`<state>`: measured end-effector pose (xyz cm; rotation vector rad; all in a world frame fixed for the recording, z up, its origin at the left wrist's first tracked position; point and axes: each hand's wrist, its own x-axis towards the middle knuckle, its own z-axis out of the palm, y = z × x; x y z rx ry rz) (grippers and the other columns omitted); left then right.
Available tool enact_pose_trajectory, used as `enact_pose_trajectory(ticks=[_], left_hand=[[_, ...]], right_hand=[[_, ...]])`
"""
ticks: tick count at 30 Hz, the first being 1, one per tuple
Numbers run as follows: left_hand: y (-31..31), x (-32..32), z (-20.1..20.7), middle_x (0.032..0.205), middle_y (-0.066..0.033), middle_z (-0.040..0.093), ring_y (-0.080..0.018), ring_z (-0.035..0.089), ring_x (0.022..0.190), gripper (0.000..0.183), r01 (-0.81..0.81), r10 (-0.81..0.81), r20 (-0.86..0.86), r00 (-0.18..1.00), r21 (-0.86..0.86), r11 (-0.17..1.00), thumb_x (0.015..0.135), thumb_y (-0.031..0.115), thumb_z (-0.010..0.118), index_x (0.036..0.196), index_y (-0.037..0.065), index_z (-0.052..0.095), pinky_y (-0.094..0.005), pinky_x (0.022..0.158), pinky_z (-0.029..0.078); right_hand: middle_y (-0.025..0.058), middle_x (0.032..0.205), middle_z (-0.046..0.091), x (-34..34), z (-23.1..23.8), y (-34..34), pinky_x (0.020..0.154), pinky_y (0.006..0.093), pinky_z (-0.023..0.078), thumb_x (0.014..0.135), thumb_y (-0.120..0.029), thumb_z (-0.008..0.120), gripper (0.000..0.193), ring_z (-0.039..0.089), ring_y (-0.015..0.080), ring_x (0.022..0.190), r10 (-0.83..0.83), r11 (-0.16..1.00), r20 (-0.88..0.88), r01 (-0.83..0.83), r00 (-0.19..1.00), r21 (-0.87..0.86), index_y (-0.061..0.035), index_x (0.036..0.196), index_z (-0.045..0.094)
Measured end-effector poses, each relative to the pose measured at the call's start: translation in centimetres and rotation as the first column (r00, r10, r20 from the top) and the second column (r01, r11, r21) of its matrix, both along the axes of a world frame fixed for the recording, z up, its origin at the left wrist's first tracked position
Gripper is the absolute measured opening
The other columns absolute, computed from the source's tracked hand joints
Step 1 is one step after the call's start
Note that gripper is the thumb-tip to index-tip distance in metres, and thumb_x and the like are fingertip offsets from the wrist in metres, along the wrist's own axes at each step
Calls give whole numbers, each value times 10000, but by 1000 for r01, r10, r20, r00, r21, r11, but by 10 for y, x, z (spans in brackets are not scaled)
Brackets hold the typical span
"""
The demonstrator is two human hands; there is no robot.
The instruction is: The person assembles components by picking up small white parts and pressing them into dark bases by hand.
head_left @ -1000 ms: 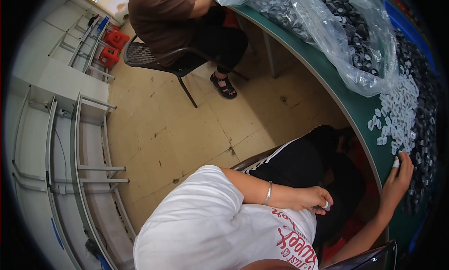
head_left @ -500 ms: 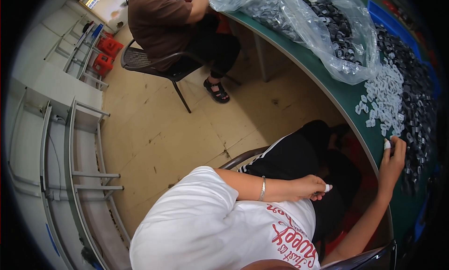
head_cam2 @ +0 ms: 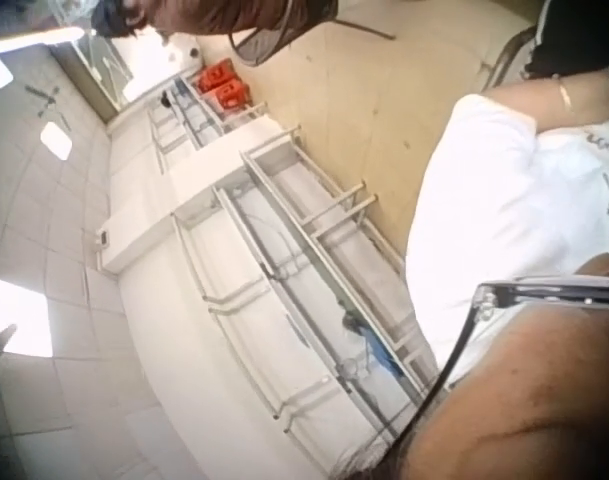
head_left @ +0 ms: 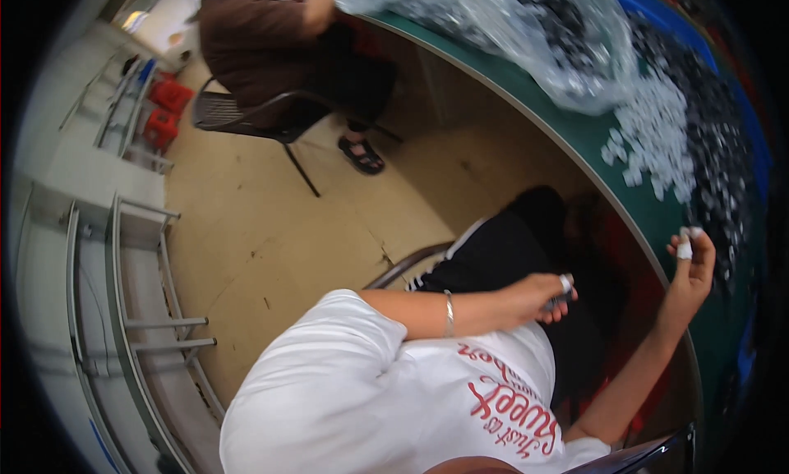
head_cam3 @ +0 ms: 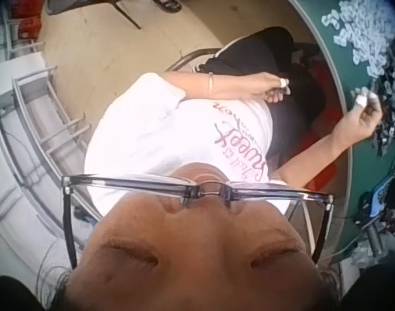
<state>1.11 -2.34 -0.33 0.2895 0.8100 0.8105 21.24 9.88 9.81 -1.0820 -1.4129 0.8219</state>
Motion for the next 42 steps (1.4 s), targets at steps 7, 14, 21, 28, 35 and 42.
enact_pose_trajectory(ticks=[7,14,21,28,35,42], left_hand=[[11,-16,-1,868,-76,620,-122,590,715,328,-118,136,135,981,-136,984,1018,275,394,1090,2,562,-248,630,507],[11,-6,-1,933,-85,650,-104,580,732,311,-47,62,79,995,-179,983,1020,265,404,1129,10,543,-234,645,497],[8,-4,-8,876,-56,617,-102,562,702,283,-26,20,-31,999,-216,976,1015,290,423,1005,33,540,-232,625,488],[9,-4,-6,801,-31,571,-94,525,657,285,10,-41,-136,990,-221,975,1010,302,434,947,47,546,-230,593,465],[8,-6,-11,806,-47,593,-100,542,656,273,33,-63,-122,990,-235,971,1001,312,460,965,55,545,-231,579,472],[6,-5,-13,831,-55,608,-95,548,659,261,20,-57,-146,988,-244,970,996,294,476,970,44,547,-227,580,483]], right_hand=[[80,1008,629,-39,-40,-82,772,285,536,900,-10,584,171,630,150,899,270,865,-283,-361,920,-348,20,1068,591],[77,942,629,-37,-81,-103,703,226,532,911,-11,561,131,647,125,825,70,743,-406,-319,911,-588,5,1041,558],[79,971,614,-35,-94,-108,712,239,530,912,-34,574,192,630,117,852,81,702,-431,-358,899,-616,-3,1101,576],[73,992,618,-40,-95,-110,716,242,519,878,28,565,161,622,142,846,61,787,-218,-181,974,-590,29,1031,616],[73,990,590,-39,-92,-111,742,234,500,816,101,589,172,604,115,846,229,962,383,-150,895,-227,20,964,622],[65,977,606,-42,-102,-114,764,251,510,807,87,607,187,614,127,845,150,911,99,-99,984,-400,31,985,614]])
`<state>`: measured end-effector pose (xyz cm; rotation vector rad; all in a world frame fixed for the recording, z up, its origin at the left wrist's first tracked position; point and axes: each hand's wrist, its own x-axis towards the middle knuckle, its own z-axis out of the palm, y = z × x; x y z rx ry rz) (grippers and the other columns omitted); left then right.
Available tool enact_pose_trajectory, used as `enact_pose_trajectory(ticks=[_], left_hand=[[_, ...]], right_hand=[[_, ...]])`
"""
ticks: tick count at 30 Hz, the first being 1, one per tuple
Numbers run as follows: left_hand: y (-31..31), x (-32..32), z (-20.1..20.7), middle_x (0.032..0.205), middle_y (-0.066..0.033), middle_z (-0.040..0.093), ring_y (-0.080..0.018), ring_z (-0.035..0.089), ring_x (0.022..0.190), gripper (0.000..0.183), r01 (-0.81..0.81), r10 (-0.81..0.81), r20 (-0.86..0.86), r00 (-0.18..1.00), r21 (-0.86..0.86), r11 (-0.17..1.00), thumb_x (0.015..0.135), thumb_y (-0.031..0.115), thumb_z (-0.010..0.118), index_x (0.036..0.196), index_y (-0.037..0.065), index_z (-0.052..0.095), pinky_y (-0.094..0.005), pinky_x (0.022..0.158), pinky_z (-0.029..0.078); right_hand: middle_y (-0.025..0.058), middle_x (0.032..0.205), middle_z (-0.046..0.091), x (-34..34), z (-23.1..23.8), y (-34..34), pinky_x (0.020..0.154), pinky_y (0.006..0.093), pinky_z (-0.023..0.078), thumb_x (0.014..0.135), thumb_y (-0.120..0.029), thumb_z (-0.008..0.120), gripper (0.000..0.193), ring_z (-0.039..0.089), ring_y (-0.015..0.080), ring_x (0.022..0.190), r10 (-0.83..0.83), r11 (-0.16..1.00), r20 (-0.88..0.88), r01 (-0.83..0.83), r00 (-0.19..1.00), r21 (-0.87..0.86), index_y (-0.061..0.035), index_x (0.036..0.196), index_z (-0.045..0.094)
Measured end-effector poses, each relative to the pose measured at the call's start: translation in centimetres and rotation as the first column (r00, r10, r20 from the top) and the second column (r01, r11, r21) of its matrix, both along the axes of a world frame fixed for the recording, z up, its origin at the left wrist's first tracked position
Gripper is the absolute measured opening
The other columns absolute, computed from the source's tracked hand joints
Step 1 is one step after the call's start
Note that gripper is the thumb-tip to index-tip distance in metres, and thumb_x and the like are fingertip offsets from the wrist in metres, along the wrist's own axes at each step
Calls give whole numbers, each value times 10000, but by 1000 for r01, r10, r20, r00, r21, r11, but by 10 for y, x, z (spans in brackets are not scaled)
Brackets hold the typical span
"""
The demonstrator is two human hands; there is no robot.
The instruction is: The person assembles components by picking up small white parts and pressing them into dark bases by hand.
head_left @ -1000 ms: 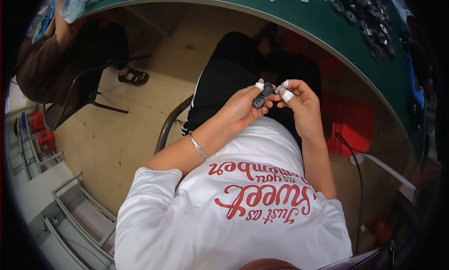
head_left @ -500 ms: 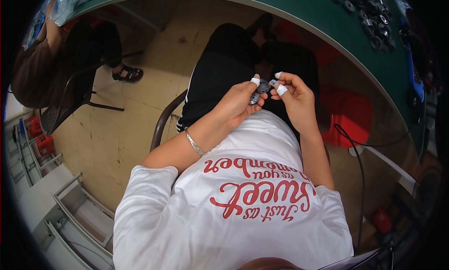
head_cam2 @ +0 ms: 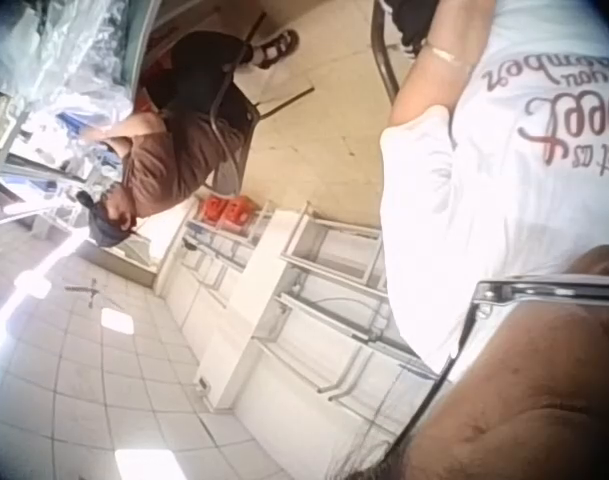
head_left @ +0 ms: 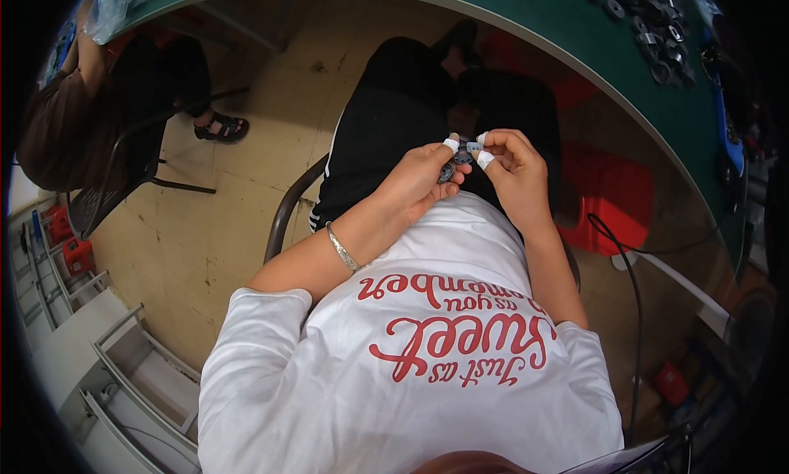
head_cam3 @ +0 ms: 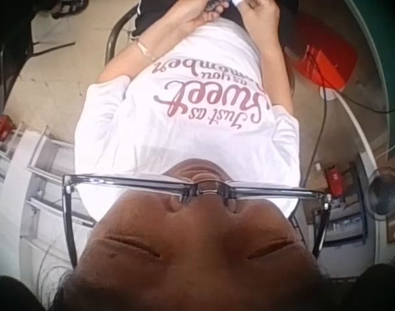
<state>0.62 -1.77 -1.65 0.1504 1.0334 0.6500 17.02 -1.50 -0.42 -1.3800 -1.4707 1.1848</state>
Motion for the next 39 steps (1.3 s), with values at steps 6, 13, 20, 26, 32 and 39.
enact_pose_trajectory(ticks=[6,13,20,26,32,39], left_hand=[[0,2,1,834,-44,601,-81,547,658,245,-25,24,25,999,26,999,1008,232,434,1007,23,561,-222,572,488],[-1,3,-1,835,-42,599,-79,555,681,242,-3,5,-42,999,51,999,1001,220,447,994,16,577,-214,585,491],[-3,5,-5,835,-50,606,-82,570,676,235,-40,40,-12,999,55,998,994,239,478,997,20,564,-209,575,488],[-1,3,-3,868,-68,629,-89,576,676,168,18,-18,-2,1000,106,994,968,134,460,1007,7,562,-214,569,476],[-2,1,-8,813,-55,632,-77,565,637,156,69,-66,-34,997,111,991,952,117,465,1009,6,560,-205,542,459],[-4,3,-10,774,-36,607,-65,524,594,160,183,-119,-207,971,322,929,966,131,456,1014,11,550,-207,512,432]], right_hand=[[61,873,632,-5,4,-2,684,232,490,798,50,631,173,596,117,759,17,999,135,-11,991,-46,17,968,629],[49,791,644,-4,-1,0,638,231,489,797,39,638,125,581,88,680,33,979,12,-30,999,-203,12,919,635],[57,803,646,-6,-19,-3,648,219,498,806,37,616,100,607,88,715,-45,976,33,51,998,-212,24,905,625],[59,851,647,4,-19,7,699,219,493,825,34,598,120,614,104,772,-57,913,-198,-29,979,-407,44,941,626],[61,887,655,8,-13,6,754,230,487,866,3,581,186,616,103,812,9,881,-219,-111,976,-460,38,1043,630],[64,944,645,7,-18,2,772,224,484,867,21,578,193,603,97,843,-2,902,-311,-133,950,-411,41,1055,615]])
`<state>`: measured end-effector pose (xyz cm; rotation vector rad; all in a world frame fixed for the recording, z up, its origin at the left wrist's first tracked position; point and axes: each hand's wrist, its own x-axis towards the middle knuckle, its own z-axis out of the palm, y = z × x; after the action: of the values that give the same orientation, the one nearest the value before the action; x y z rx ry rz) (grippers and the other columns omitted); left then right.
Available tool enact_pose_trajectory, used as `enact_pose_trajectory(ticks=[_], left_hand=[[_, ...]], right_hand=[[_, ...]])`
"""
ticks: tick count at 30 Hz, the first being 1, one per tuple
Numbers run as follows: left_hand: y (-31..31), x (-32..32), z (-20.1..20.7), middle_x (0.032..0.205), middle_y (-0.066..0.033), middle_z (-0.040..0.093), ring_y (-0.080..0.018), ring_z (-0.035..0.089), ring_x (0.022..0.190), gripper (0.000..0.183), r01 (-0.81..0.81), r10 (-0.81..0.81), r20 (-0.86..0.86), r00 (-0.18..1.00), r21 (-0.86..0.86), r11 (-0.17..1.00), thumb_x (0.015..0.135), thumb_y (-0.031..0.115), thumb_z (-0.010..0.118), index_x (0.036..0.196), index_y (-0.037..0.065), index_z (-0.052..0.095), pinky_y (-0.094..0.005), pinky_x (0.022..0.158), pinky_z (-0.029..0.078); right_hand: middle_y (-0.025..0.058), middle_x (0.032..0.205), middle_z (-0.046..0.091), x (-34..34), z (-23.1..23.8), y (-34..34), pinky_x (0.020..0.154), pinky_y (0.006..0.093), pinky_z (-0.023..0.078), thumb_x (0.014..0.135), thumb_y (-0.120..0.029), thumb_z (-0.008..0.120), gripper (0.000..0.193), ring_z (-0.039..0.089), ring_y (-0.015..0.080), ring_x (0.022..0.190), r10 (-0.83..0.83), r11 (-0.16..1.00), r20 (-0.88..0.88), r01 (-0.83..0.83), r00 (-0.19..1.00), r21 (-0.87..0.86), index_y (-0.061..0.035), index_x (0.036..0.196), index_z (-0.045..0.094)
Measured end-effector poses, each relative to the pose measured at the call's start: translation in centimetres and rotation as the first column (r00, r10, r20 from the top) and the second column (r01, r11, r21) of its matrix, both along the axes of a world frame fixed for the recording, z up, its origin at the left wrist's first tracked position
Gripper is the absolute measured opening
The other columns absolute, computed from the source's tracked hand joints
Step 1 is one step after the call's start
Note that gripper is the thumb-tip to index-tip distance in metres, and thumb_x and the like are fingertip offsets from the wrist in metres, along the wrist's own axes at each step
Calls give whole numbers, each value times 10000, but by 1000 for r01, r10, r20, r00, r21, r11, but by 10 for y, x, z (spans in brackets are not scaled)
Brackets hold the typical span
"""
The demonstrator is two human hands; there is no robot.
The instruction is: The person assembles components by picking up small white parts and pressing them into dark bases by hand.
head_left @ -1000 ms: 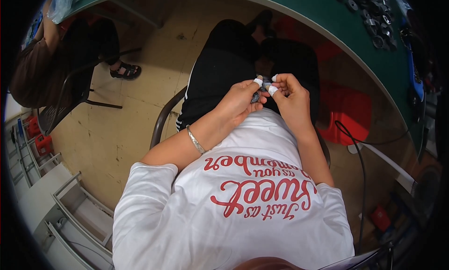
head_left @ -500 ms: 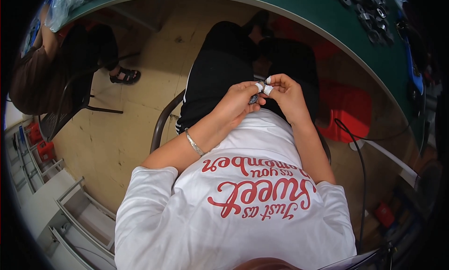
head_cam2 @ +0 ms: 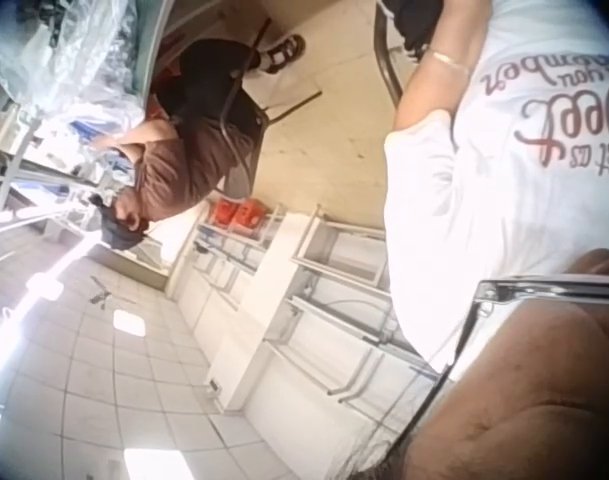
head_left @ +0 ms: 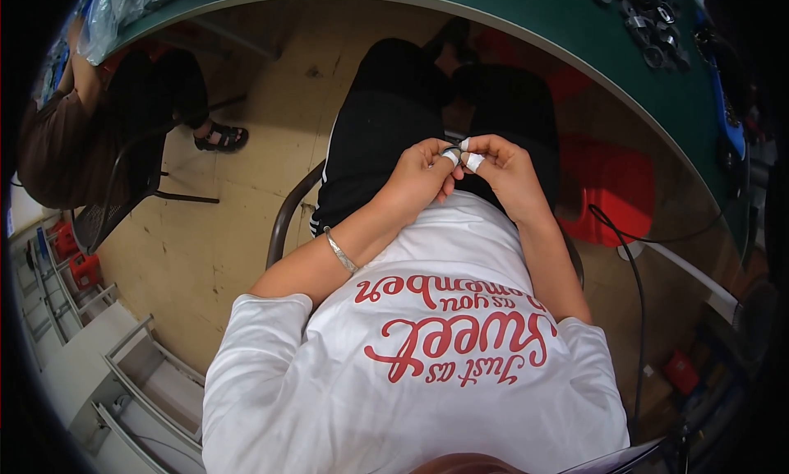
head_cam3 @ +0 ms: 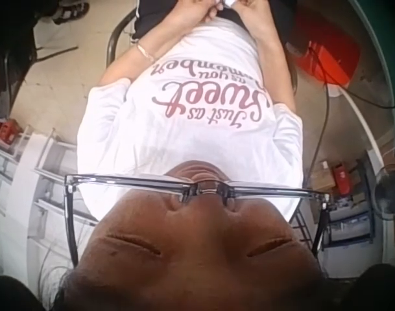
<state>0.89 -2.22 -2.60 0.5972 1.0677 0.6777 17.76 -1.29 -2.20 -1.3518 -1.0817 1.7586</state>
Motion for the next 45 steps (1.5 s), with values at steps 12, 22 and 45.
enact_pose_trajectory(ticks=[12,22,45], left_hand=[[3,-5,2,837,-66,616,-90,540,632,247,69,-31,170,985,-222,973,995,234,452,978,17,568,-223,560,449],[3,-10,6,837,-22,587,-69,516,668,213,83,-33,253,967,-190,978,914,210,624,1013,23,608,-195,575,416],[-6,-13,22,751,-56,525,-141,530,628,371,351,147,-521,841,732,584,744,13,705,1107,52,635,-262,554,442]], right_hand=[[37,895,641,9,0,1,716,249,479,829,-26,630,168,599,112,803,107,991,182,-120,978,61,11,993,644],[68,901,643,4,24,-5,744,303,467,775,-12,621,182,614,226,844,-149,596,595,-408,790,691,-18,956,628],[102,906,663,-2,25,0,775,243,494,846,-6,613,259,632,125,818,-77,997,-255,75,964,-15,26,1087,524]])
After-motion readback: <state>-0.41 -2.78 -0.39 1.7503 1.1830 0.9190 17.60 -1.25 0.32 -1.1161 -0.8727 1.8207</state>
